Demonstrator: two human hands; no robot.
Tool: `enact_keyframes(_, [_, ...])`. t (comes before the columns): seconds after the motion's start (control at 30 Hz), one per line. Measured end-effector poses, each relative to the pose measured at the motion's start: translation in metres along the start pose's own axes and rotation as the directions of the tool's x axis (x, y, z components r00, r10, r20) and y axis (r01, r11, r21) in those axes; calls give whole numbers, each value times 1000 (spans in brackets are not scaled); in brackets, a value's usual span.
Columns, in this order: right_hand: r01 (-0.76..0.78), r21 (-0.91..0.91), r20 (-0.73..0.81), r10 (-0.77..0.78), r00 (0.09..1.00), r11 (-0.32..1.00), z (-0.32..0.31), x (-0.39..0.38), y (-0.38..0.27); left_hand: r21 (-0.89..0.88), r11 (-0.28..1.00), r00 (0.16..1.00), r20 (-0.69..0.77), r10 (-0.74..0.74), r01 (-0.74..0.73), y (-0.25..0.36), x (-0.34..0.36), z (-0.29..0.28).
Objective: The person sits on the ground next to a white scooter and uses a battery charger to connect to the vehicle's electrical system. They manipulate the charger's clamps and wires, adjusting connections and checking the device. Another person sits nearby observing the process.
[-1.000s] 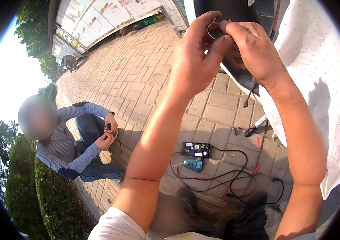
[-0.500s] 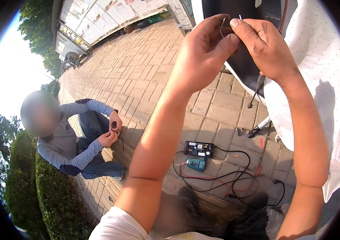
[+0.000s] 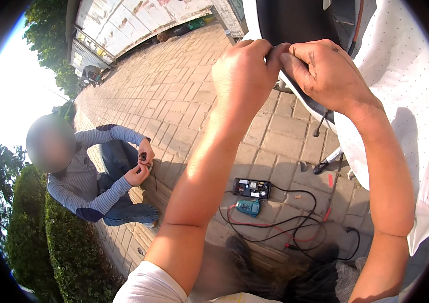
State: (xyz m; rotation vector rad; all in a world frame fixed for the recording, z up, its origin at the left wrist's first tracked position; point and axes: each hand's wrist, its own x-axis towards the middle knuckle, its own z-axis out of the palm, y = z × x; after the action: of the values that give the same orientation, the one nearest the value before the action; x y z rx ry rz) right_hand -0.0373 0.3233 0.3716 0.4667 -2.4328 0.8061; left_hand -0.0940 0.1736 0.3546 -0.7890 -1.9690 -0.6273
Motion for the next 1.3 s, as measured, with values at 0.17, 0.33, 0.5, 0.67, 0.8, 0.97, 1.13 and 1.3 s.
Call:
enact_keyframes(0.17, [-15, 35, -15, 15, 1000, 999, 3, -2, 1, 12, 998, 998, 11, 64, -64, -1, 0, 4])
enact_keyframes(0.33, [-34, 6, 12, 34, 999, 999, 4, -1, 3, 5, 998, 997, 49, 56, -57, -5, -2, 3])
enact_keyframes(0.5, [-20, 7, 6, 20, 1000, 1000, 7, -2, 3, -104, 989, 984, 158, -86, 103, 0, -1, 0])
enact_keyframes(0.67, [15, -7, -22, -15, 1000, 1000, 12, -2, 1, -221, 928, 934, 266, -238, 299, -1, 0, 1])
enact_keyframes(0.8, [70, -2, -59, -70, 996, 998, 11, -1, -6, -355, 834, 898, 293, -329, 421, -2, 3, -1])
enact_keyframes(0.97, [91, 1, -75, -91, 993, 996, 15, -1, -3, -485, 675, 820, 457, -346, 556, -9, 4, -1])
enact_keyframes(1.13, [13, 18, -56, -12, 998, 1000, 12, -2, 6, -414, 757, 818, 511, -266, 505, -12, 6, -7])
enact_keyframes(1.3, [5, 9, -86, -4, 996, 1000, 17, 2, 8, -514, 798, 940, 286, -185, 314, -14, -2, 9])
